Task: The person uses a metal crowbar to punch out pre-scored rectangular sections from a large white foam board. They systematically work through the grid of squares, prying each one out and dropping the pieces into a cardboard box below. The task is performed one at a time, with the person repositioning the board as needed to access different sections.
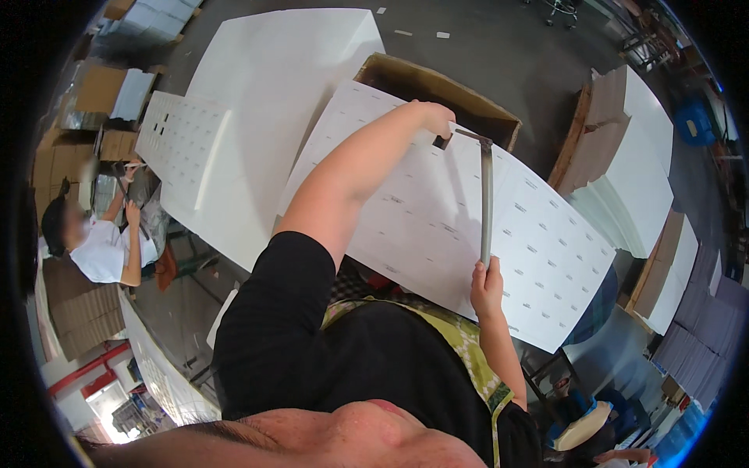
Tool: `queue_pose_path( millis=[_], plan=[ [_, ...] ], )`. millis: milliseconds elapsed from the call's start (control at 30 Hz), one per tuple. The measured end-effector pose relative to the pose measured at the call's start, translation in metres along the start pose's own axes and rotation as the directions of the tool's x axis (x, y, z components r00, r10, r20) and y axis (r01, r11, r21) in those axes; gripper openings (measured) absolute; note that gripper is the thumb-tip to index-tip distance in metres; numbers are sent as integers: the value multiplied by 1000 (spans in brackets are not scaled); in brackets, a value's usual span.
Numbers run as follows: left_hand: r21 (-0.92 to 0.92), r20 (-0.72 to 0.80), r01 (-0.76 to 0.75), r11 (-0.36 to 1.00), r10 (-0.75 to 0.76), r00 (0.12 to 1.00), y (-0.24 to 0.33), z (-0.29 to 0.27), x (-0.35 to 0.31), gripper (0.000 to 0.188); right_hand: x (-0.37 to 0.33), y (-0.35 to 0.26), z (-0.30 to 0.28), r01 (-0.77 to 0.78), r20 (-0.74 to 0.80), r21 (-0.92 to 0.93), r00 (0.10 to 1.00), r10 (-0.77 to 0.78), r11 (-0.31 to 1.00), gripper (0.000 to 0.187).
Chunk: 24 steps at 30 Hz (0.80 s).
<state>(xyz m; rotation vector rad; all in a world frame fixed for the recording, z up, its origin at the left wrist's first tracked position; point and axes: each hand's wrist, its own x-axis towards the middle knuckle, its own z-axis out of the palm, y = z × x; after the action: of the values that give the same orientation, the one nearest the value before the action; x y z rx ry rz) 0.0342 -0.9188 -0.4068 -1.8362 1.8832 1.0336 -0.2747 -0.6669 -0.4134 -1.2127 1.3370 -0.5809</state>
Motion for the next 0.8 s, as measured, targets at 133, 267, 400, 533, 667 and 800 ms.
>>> queue_pose_path(
  millis=[133, 267, 400, 533, 667, 800],
  plan=[
    [6, 51, -27, 1000, 27, 998, -8, 6, 18, 47, 1, -1, 2, 25, 6, -22, 1000, -25, 999, 19],
    [-53, 105, -61, 997, 66, 992, -12, 5, 40, 41, 2, -1, 3, -5, 12, 21, 1000, 5, 1000, 18],
    [-8, 290, 79, 997, -74, 954, -2, -8, 47, 35, 2, -3, 5, -17, -2, 17, 1000, 18, 1000, 18],
    [86, 409, -12, 996, -24, 912, 2, -18, 45, 38, 3, -3, 7, 16, -18, 39, 1000, -15, 999, 17],
    [97, 272, -199, 975, 167, 948, -3, -12, 41, 36, 5, -2, 6, -15, -7, 65, 1000, 16, 998, 17],
    [350, 255, -331, 876, 251, 934, 5, -5, 35, 48, 7, 2, 3, -35, 9, 88, 999, 34, 996, 17]
  ],
)
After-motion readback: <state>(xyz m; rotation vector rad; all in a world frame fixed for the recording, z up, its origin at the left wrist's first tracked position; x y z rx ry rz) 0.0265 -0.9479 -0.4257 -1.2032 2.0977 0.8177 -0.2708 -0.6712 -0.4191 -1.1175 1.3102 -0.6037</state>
